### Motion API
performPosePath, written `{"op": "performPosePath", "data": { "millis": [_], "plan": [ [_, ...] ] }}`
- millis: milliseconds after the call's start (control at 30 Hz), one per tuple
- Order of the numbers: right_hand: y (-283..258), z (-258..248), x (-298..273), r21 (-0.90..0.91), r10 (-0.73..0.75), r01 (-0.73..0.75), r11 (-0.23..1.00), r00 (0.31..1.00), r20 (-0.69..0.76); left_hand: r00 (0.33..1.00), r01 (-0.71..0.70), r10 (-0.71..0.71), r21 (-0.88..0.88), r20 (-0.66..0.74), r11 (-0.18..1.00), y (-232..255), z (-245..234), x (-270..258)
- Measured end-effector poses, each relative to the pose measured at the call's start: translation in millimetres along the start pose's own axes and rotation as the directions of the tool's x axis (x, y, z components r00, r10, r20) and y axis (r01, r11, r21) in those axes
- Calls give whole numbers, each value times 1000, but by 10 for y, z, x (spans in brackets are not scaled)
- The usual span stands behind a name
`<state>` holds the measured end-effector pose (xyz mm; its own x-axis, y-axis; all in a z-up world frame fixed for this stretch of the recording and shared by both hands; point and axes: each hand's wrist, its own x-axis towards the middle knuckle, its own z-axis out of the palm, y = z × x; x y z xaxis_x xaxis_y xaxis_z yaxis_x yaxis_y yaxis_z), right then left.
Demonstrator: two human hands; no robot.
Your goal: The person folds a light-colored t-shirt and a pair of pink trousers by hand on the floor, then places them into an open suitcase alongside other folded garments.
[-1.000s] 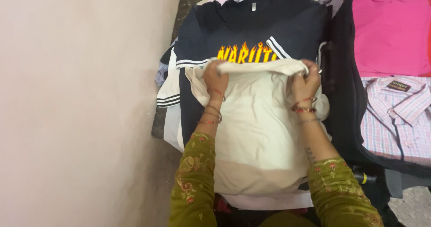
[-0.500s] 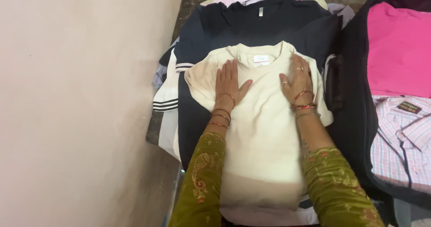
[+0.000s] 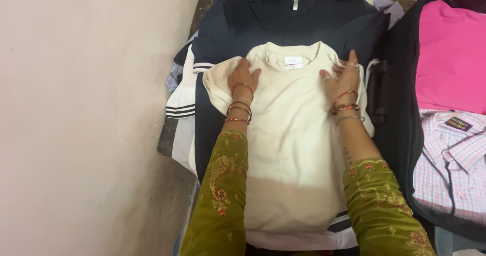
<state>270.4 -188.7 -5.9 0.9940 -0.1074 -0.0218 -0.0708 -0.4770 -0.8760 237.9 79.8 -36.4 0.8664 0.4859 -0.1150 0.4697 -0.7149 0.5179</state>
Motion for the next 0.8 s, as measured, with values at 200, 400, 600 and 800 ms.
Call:
{"op": "performPosePath", "data": {
  "millis": [200,400,600,800],
  "plan": [
    [190,30,82,-203,-239,232,951,971,-14,996,36,-45,120,71,992,-202,156,105],
    [613,138,426,237,90,-113,965,990,106,996,84,-74,-289,46,953,-188,-36,246],
    [180,166,1244,384,-137,176,906,983,-126,981,-175,71,-661,-181,730,195,-205,926],
    [-345,194,1094,131,-467,465,875,884,-19,820,-571,509,-342,-260,746,276,74,861]
  ]
}}
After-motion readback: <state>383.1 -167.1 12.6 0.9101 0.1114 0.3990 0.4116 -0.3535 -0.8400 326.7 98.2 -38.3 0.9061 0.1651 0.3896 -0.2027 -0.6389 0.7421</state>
